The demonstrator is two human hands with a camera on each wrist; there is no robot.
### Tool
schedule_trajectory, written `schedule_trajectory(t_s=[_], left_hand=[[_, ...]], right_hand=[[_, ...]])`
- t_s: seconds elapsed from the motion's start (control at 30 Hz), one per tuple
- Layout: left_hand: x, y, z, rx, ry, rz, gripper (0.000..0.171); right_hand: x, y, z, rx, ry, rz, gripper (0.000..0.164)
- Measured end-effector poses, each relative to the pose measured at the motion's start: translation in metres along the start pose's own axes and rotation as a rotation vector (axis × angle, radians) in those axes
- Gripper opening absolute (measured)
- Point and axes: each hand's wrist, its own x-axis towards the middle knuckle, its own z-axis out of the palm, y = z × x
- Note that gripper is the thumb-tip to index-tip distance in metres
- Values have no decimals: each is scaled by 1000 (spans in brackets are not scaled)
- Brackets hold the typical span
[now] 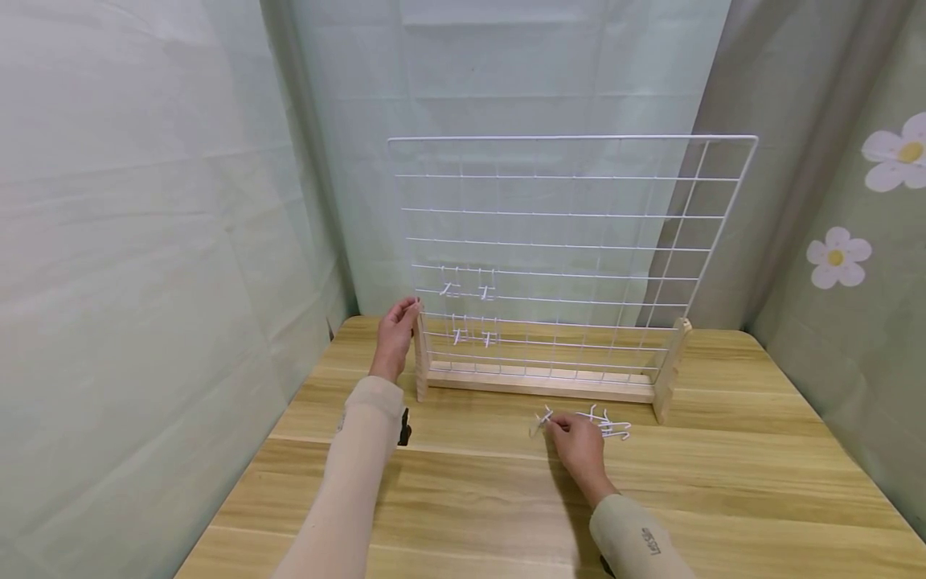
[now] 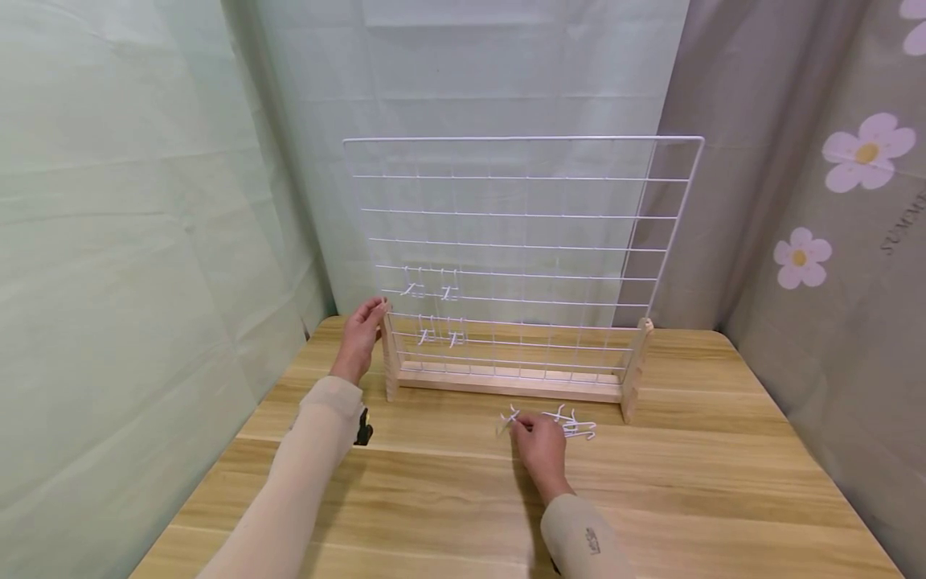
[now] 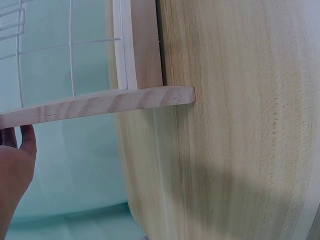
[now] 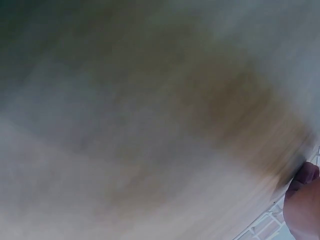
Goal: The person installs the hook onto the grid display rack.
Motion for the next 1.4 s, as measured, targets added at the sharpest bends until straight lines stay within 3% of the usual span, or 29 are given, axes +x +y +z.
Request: schedule_trajectory(t_s=[0.33,0.47,0.87,1.4], left_hand=[[-6,9,-1,-38,-35,-21,44],[-2,2,-1,-14,-16,5,43],[0,0,0,-2,2,23,43],[-2,3,2,-16,4,35,41]], right_hand=[[4,-3,0,33,27,39,11],[6,-7,-3,37,71,45,11],[16,-18,-17,8,136,108,18],[43,-33,-52,-23,430,51,18]])
